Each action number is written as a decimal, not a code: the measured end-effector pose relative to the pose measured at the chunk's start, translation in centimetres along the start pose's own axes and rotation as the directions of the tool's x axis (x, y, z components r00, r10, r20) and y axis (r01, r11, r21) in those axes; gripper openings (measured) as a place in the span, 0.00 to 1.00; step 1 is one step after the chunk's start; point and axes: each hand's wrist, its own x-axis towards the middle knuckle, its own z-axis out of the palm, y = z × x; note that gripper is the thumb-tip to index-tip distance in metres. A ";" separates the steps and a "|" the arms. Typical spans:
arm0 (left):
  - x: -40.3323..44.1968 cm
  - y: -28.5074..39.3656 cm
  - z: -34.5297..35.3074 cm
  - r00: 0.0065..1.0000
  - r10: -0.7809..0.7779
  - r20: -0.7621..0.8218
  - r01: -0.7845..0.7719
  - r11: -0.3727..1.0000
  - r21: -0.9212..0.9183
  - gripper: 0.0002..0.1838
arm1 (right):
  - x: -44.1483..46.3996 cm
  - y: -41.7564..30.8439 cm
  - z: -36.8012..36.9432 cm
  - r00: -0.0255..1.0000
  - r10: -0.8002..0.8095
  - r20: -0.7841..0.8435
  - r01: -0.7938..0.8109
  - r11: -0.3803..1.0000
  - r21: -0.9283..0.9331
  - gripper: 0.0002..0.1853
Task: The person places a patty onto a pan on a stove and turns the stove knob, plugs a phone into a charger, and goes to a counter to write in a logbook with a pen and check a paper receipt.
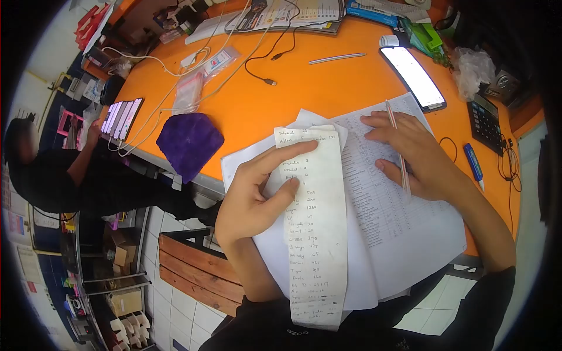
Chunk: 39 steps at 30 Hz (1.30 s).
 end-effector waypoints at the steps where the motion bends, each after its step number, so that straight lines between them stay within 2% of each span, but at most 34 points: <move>1: 0.0 0.0 -0.1 1.000 0.015 0.003 -0.015 1.000 0.012 0.31 | 0.0 0.0 0.0 1.000 0.015 0.005 -0.015 1.000 0.014 0.20; 5: -0.1 -0.3 -0.2 1.000 0.026 0.008 -0.026 0.999 -0.028 0.36 | -0.1 0.0 0.1 0.999 0.043 -0.006 -0.043 0.999 0.032 0.21; 8: -0.1 -0.4 -0.8 0.999 0.004 0.044 -0.003 0.999 -0.033 0.35 | 0.1 0.4 0.0 0.996 0.064 -0.068 -0.055 0.991 0.120 0.16; 10: 0.1 -0.3 -0.9 0.999 0.014 0.045 -0.012 0.999 -0.036 0.34 | 0.5 0.8 -0.2 0.952 0.199 -0.231 -0.065 0.873 0.483 0.14; 11: 0.1 -0.3 -0.9 0.998 0.026 0.048 -0.024 0.999 -0.041 0.34 | 0.5 1.1 -0.2 0.953 0.201 -0.227 -0.067 0.871 0.487 0.14; 13: 0.1 -0.2 -0.9 0.999 0.007 0.053 -0.004 0.998 -0.059 0.33 | 0.5 1.8 -0.2 0.910 0.357 -0.211 -0.113 0.703 0.702 0.25; 14: 0.1 -0.2 -0.9 0.998 -0.005 0.058 0.009 0.997 -0.077 0.33 | 0.4 1.8 -0.2 0.910 0.359 -0.209 -0.116 0.702 0.702 0.25; 16: 0.0 -0.3 -0.6 0.999 0.002 0.040 0.001 0.997 -0.082 0.33 | 0.4 1.9 -0.4 0.877 0.452 -0.163 -0.113 0.523 0.845 0.31; 17: 0.1 -0.4 -0.6 1.000 0.009 0.019 -0.008 0.996 -0.084 0.33 | 0.5 2.2 -0.6 0.877 0.451 -0.165 -0.112 0.525 0.844 0.31; 19: 0.1 -0.2 -0.5 1.000 0.011 0.023 -0.008 0.996 -0.090 0.32 | 0.5 2.9 -0.7 0.853 0.509 -0.117 -0.119 0.408 0.905 0.31; 20: 0.1 -0.2 -0.5 1.000 0.014 0.028 -0.012 0.995 -0.096 0.32 | 0.5 3.0 -0.6 0.853 0.509 -0.114 -0.121 0.405 0.906 0.31; 29: 0.0 -0.2 -0.6 0.999 -0.010 0.037 0.013 0.996 -0.087 0.32 | 0.5 3.2 -0.2 0.851 0.508 -0.134 -0.132 0.454 0.881 0.30; 31: 0.0 0.1 -0.6 1.000 -0.002 0.023 0.004 0.997 -0.073 0.32 | 0.6 3.0 0.0 0.856 0.487 -0.173 -0.117 0.508 0.854 0.30; 37: 0.2 0.5 -0.3 1.000 0.005 0.025 -0.004 0.999 -0.054 0.32 | 0.6 2.8 -0.3 0.863 0.483 -0.150 -0.126 0.492 0.861 0.29; 39: 0.1 0.3 -0.4 1.000 0.001 0.006 -0.001 0.999 -0.036 0.32 | 0.5 2.8 -0.3 0.866 0.471 -0.167 -0.124 0.527 0.841 0.29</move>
